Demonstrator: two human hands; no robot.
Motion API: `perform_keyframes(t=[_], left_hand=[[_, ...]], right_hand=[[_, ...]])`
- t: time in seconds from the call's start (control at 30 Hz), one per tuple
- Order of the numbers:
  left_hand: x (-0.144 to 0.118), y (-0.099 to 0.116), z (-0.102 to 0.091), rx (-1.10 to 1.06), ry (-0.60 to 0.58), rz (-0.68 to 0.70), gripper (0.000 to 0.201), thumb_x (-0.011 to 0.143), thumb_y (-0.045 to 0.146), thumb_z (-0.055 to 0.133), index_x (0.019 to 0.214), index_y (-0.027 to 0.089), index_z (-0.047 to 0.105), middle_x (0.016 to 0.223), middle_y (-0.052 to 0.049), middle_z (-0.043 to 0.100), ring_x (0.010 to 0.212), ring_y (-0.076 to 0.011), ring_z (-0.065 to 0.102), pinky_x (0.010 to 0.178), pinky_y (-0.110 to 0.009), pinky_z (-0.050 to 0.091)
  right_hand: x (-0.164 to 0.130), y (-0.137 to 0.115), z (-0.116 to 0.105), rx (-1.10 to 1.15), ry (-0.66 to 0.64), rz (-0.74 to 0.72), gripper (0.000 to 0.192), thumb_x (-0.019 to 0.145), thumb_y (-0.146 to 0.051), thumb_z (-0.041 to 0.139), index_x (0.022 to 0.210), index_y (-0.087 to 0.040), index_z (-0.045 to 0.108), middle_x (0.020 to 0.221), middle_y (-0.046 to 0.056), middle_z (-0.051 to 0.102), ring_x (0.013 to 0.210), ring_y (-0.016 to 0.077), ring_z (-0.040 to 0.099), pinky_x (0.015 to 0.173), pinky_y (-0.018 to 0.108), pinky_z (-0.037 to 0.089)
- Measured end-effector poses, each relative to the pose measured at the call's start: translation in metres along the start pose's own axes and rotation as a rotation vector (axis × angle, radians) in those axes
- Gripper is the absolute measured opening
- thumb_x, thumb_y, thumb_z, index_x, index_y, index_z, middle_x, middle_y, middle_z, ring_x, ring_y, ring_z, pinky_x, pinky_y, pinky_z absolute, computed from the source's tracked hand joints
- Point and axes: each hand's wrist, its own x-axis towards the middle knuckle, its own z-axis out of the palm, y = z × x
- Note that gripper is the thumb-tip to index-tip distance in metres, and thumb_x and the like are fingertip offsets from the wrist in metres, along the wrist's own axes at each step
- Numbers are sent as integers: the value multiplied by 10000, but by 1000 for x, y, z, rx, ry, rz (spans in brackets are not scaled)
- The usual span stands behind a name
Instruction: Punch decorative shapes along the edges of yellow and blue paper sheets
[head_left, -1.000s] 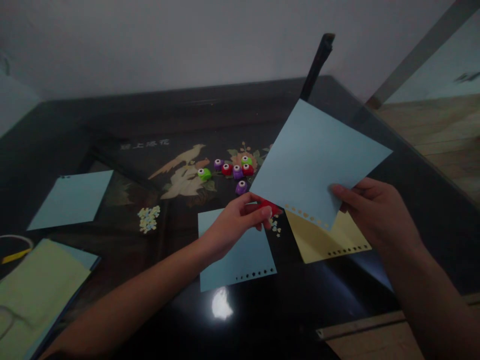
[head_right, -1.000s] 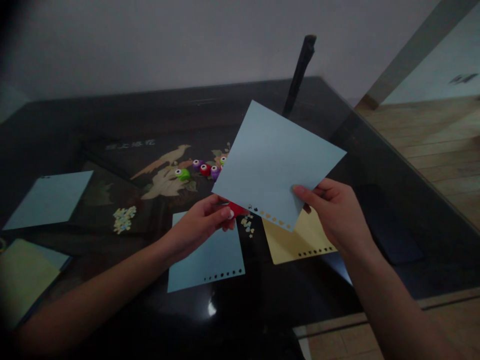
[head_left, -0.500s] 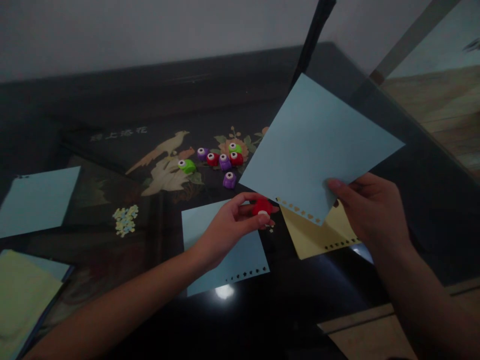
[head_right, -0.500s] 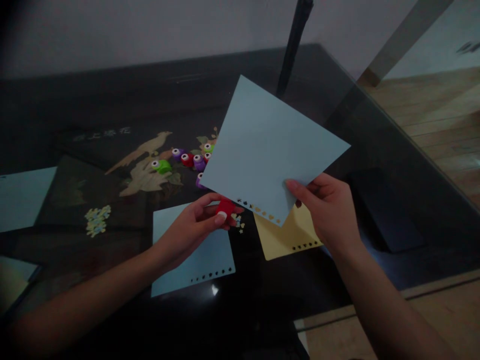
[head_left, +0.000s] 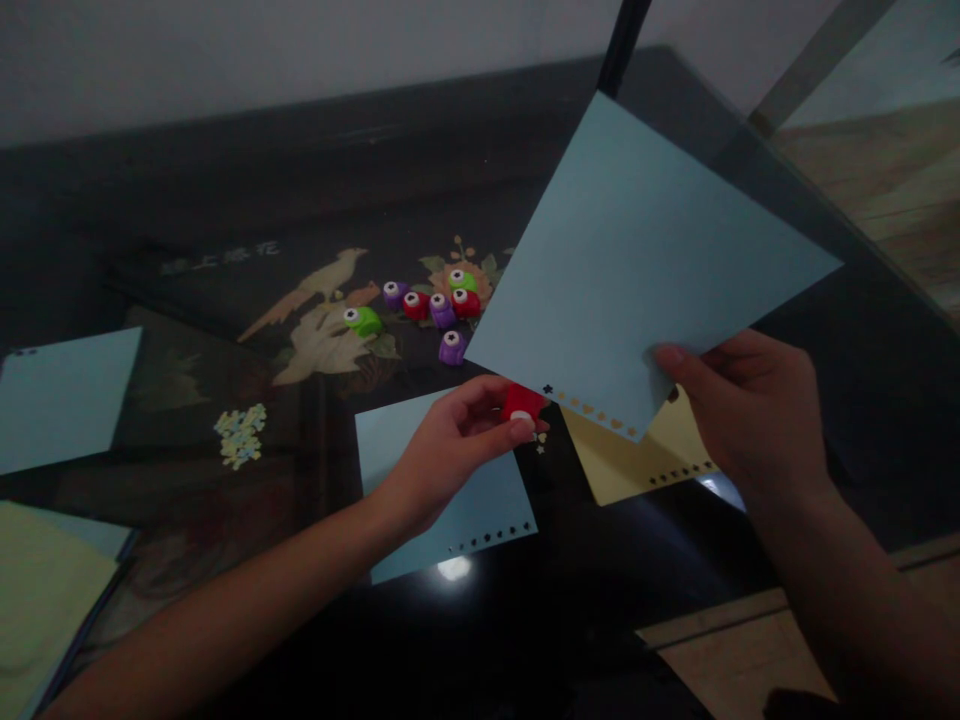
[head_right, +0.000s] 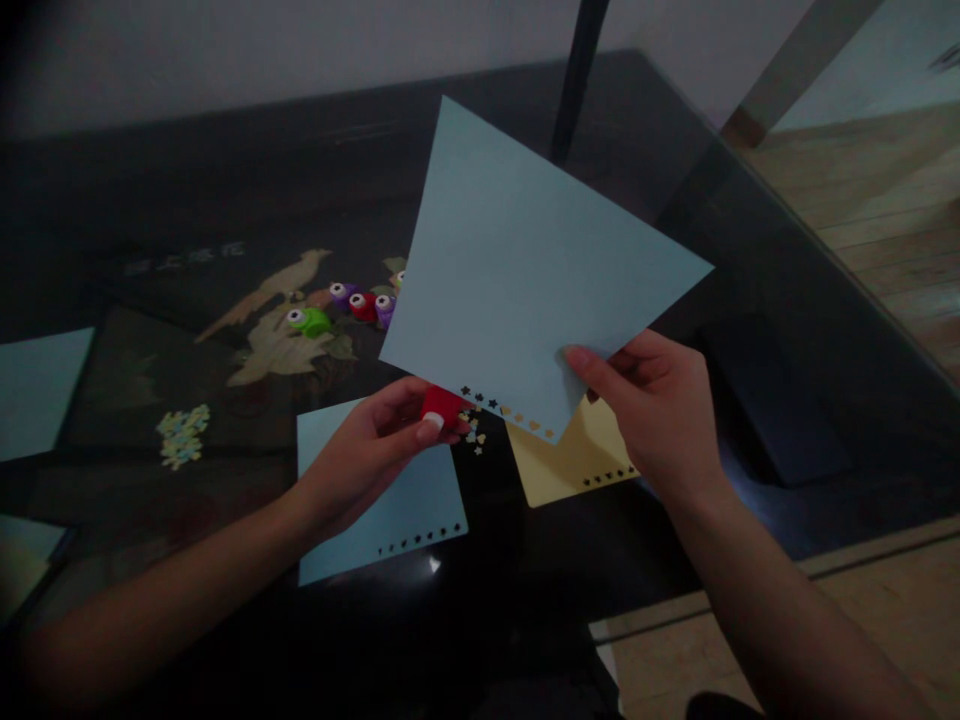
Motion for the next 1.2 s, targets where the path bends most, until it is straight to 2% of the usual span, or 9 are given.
perform_keyframes(t=[0.13,0.3,0.5,0.83,1.03,1.2], left_hand=[[0,1,0,7,0,-11,237,710,267,789,864,157,647,859,-13,715,799,-130,672,802,-264,499],[-1,1,1,28,49,-43,243,700,301,788,831,153,646,774,-14,695,676,-137,648,722,-295,500],[0,0,2,-6,85,-51,243,647,264,819,816,152,684,809,-12,704,729,-122,632,789,-280,477],[1,-1,2,22,137,-90,280,620,259,840,816,142,678,770,-13,712,699,-123,633,773,-289,481],[2,-1,2,58,131,-79,261,608,258,840,794,144,695,792,-33,730,723,-141,652,797,-307,486],[1,-2,2,54,115,-85,267,585,248,844,791,151,704,824,-45,738,746,-154,662,834,-334,486]], right_hand=[[0,-1,-1,-39,-1,-23,127,702,-369,795,665,-289,705,511,-45,599,461,120,513,440,257,367],[-4,-4,-1,-98,-18,-55,158,709,-364,790,627,-283,682,514,-41,606,440,121,504,403,258,346],[-8,-6,-1,-121,15,-109,185,697,-335,798,595,-290,650,550,-43,643,462,138,546,423,282,392],[-8,-9,0,-194,42,-235,174,693,-314,802,600,-268,661,581,-23,669,496,155,578,466,296,403],[-9,-8,-3,-238,-32,-259,81,744,-340,761,697,-297,711,669,-20,709,599,187,644,560,335,472],[-8,-6,-3,-223,-40,-272,90,743,-340,764,690,-292,709,643,-27,695,573,171,631,533,318,462]])
